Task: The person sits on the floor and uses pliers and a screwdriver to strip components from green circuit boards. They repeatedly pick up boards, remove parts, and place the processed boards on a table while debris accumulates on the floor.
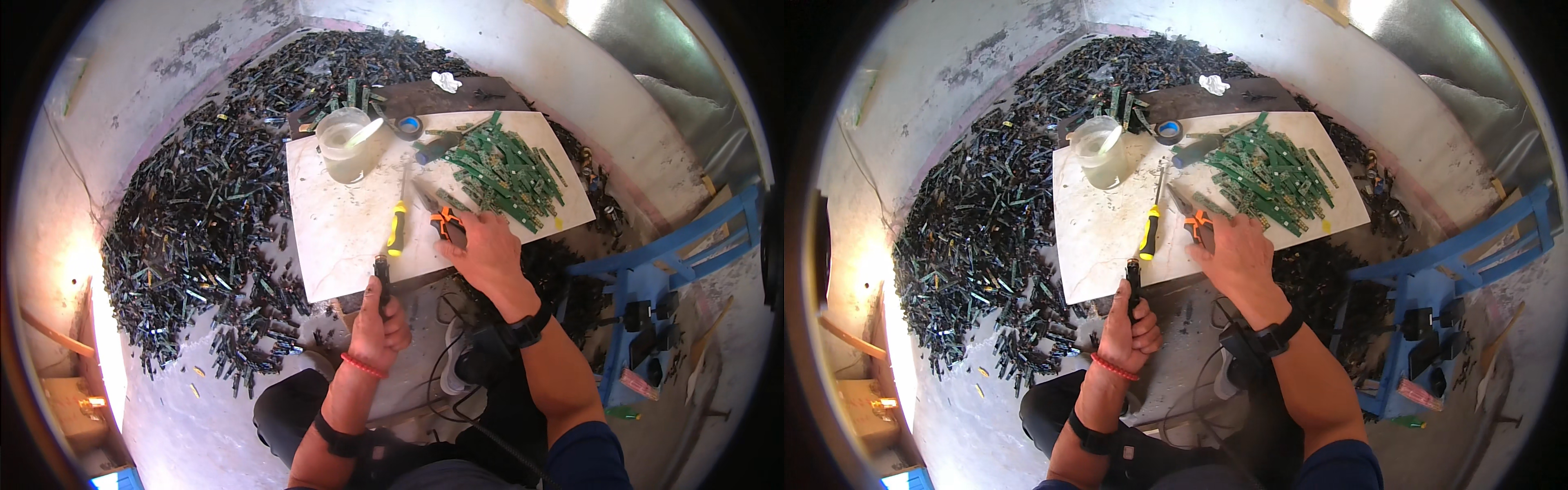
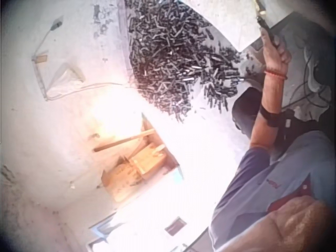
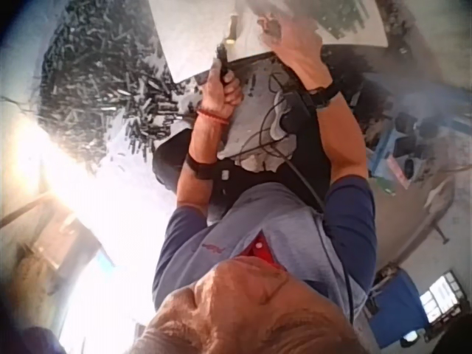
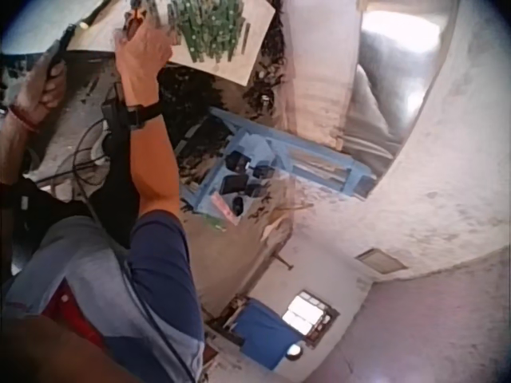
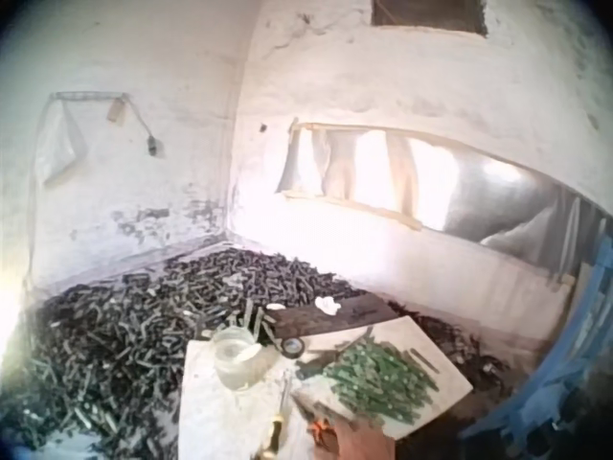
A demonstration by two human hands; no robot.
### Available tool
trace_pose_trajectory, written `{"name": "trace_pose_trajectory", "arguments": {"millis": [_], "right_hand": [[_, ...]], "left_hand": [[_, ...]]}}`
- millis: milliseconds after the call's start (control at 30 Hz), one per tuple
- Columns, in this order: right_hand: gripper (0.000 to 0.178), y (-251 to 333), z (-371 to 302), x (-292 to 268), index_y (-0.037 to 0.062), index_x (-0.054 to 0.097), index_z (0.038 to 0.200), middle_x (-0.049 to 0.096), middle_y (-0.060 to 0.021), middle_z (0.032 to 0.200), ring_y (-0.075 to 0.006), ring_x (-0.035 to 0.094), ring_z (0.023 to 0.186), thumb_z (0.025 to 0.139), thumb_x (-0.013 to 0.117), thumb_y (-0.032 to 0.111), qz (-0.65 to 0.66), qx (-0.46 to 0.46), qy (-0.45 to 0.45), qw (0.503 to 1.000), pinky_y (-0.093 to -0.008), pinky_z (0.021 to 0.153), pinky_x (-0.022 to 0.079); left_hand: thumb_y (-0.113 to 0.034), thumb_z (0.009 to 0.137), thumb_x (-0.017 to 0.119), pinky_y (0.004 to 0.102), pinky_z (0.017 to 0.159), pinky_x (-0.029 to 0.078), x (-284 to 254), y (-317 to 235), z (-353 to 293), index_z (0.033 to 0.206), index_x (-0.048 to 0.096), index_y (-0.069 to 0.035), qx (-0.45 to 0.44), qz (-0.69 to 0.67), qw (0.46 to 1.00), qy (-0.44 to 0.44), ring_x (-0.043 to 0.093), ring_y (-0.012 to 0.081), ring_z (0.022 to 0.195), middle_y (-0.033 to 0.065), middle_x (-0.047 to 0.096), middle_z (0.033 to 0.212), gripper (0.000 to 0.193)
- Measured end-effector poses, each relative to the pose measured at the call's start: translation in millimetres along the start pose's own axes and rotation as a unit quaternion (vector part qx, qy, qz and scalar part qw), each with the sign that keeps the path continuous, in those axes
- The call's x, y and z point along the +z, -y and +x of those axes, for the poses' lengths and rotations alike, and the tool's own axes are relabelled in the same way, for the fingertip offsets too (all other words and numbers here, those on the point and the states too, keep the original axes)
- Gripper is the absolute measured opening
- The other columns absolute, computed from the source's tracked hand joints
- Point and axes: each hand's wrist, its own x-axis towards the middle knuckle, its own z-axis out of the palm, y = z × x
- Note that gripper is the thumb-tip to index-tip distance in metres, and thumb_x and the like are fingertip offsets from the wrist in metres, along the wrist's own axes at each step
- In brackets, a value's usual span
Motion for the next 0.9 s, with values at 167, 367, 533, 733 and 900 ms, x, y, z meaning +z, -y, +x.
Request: {"name": "trace_pose_trajectory", "arguments": {"millis": [167,367,533,733,900], "right_hand": [[0.04,-7.5,0.4,9.6,0.0043,0.061,0.099,0.057,-0.0149,0.085,-0.0335,0.056,0.085,0.07,0.062,0.032,-0.02,0.0,0.008,1.0,-0.0421,0.072,0.047],[0.034,-22.7,3.6,-18.9,0.0022,0.061,0.094,0.062,-0.0115,0.078,-0.0221,0.061,0.067,0.076,0.055,0.031,0.193,0.12,0.238,0.944,-0.0341,0.057,0.047],[0.033,-26.9,-33.2,-36.3,0.0029,0.057,0.086,0.061,-0.0054,0.072,-0.0107,0.058,0.06,0.087,0.042,0.033,0.577,0.183,0.32,0.729,-0.0221,0.048,0.041],[0.025,2.0,-61.2,-37.7,0.0034,0.057,0.086,0.06,-0.0045,0.07,-0.0088,0.054,0.056,0.084,0.047,0.027,0.587,0.143,0.446,0.66,-0.0207,0.04,0.035],[0.034,4.3,-64.2,-35.8,0.0004,0.049,0.109,0.061,-0.01,0.081,-0.0117,0.056,0.064,0.078,0.045,0.013,0.641,0.18,0.478,0.573,-0.0217,0.041,0.037]], "left_hand": [[-0.061,0.088,0.041,0.0242,0.036,0.018,4.5,2.6,4.0,0.063,0.036,-0.018,0.004,0.005,1.0,-0.005,0.017,0.0082,0.035,-0.0061,0.021,0.046,0.05],[-0.062,0.088,0.041,0.0246,0.035,0.017,2.6,3.1,4.1,0.063,0.036,-0.018,0.009,0.01,1.0,0.0,0.017,0.008,0.034,-0.0061,0.022,0.045,0.051],[-0.062,0.087,0.042,0.0247,0.035,0.017,2.5,7.1,8.2,0.062,0.036,-0.018,0.013,0.018,1.0,-0.005,0.017,0.008,0.034,-0.0059,0.022,0.044,0.051],[-0.061,0.088,0.041,0.024,0.035,0.016,1.1,6.3,8.0,0.062,0.036,-0.017,0.021,0.031,0.999,-0.015,0.017,0.0081,0.034,-0.0052,0.023,0.044,0.052],[-0.061,0.089,0.039,0.0233,0.034,0.014,2.2,8.6,5.6,0.062,0.035,-0.016,0.038,0.055,0.998,-0.018,0.016,0.0074,0.035,-0.005,0.023,0.045,0.052]]}}
